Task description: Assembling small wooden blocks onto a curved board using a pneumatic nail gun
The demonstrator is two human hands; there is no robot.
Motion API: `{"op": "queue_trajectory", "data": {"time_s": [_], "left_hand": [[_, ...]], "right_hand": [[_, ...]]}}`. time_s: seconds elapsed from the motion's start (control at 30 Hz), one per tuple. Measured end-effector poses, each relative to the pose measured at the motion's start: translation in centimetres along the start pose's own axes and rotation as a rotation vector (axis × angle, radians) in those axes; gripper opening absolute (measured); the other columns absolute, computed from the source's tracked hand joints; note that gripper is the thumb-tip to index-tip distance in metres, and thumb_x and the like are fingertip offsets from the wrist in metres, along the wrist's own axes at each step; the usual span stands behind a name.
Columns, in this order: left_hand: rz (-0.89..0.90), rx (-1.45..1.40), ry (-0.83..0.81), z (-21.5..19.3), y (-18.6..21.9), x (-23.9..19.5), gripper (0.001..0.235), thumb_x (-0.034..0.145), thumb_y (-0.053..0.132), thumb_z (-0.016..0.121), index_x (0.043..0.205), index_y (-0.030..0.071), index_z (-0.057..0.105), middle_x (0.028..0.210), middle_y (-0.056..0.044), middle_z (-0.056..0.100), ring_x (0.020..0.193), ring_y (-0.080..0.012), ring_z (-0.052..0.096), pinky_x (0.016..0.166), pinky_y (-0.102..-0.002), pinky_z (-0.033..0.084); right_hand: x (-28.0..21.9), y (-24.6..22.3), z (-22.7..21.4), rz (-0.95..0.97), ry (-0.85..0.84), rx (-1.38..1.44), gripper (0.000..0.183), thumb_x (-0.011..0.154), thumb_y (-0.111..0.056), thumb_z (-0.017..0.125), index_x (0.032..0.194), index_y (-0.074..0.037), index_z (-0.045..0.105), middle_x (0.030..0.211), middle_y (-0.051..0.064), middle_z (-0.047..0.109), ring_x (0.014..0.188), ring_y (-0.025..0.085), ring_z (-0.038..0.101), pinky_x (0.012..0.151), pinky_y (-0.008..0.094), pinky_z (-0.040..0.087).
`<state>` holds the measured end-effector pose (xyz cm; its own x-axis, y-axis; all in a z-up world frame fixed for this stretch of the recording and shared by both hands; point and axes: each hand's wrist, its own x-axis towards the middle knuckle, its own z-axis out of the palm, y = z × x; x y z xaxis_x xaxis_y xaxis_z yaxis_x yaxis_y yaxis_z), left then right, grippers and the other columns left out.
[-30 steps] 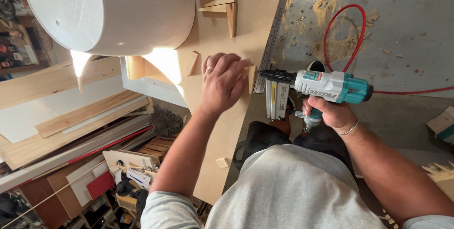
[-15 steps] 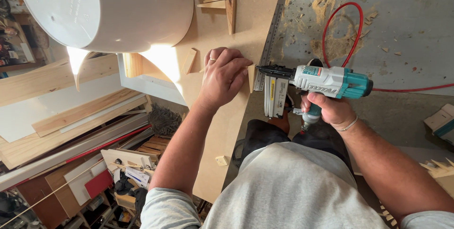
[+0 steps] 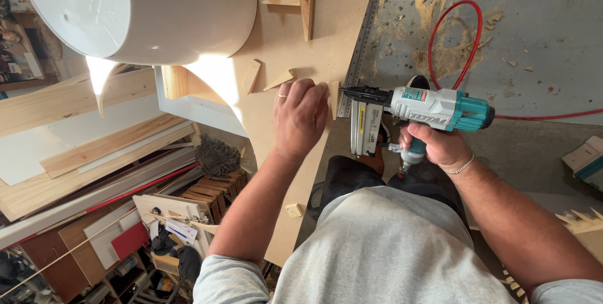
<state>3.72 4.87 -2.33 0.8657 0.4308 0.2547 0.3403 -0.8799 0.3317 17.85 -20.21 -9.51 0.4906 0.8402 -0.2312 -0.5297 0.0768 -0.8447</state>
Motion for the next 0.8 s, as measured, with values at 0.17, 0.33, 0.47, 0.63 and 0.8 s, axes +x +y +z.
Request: {"op": "queue_trajectory", "data": {"time_s": [0.17, 0.33, 0.47, 0.63, 0.8], "left_hand": [[0.002, -0.026, 0.092, 0.2, 1.3, -0.5, 0.029, 0.097, 0.035, 0.071, 0.11, 0.009, 0.072, 0.101, -0.008, 0.062, 0.094, -0.0298, 0.063, 0.082, -0.04, 0.056], [-0.014, 0.026, 0.154, -0.3, 2.8, -0.3, 0.029, 0.097, 0.032, 0.071, 0.113, 0.008, 0.072, 0.104, -0.009, 0.063, 0.1, -0.0309, 0.064, 0.091, -0.041, 0.054], [-0.034, 0.02, 0.168, 0.1, 2.9, -0.4, 0.03, 0.097, 0.032, 0.07, 0.114, 0.006, 0.072, 0.103, -0.009, 0.063, 0.101, -0.0308, 0.064, 0.094, -0.041, 0.054], [-0.05, -0.024, 0.118, 0.6, 2.0, -0.8, 0.034, 0.096, 0.032, 0.07, 0.121, 0.009, 0.071, 0.102, -0.008, 0.059, 0.102, -0.0312, 0.062, 0.097, -0.043, 0.052], [-0.103, -0.052, 0.03, 0.2, 1.9, -0.7, 0.036, 0.095, 0.031, 0.071, 0.125, 0.012, 0.071, 0.103, -0.007, 0.055, 0.106, -0.0323, 0.058, 0.1, -0.046, 0.05]], "right_hand": [[0.4, -1.2, 0.8, -0.026, -0.004, -0.016, 0.035, 0.094, -0.02, 0.062, 0.065, 0.0, 0.064, 0.057, 0.012, 0.063, 0.056, 0.02, 0.069, 0.06, 0.031, 0.058], [0.1, 0.5, 0.1, -0.016, 0.005, 0.054, 0.037, 0.095, -0.02, 0.061, 0.065, 0.001, 0.064, 0.056, 0.013, 0.062, 0.054, 0.021, 0.068, 0.06, 0.032, 0.058], [0.9, -1.2, 0.7, -0.003, -0.019, 0.073, 0.04, 0.096, -0.023, 0.059, 0.066, 0.002, 0.063, 0.056, 0.015, 0.062, 0.055, 0.022, 0.067, 0.06, 0.032, 0.057], [1.1, -1.2, 0.3, 0.039, -0.019, 0.103, 0.042, 0.098, -0.027, 0.06, 0.067, 0.0, 0.063, 0.057, 0.012, 0.062, 0.057, 0.019, 0.068, 0.06, 0.032, 0.057], [1.7, -2.9, 0.5, 0.131, -0.004, 0.153, 0.043, 0.095, -0.028, 0.062, 0.063, 0.001, 0.06, 0.053, 0.015, 0.058, 0.053, 0.025, 0.067, 0.056, 0.038, 0.057]]}}
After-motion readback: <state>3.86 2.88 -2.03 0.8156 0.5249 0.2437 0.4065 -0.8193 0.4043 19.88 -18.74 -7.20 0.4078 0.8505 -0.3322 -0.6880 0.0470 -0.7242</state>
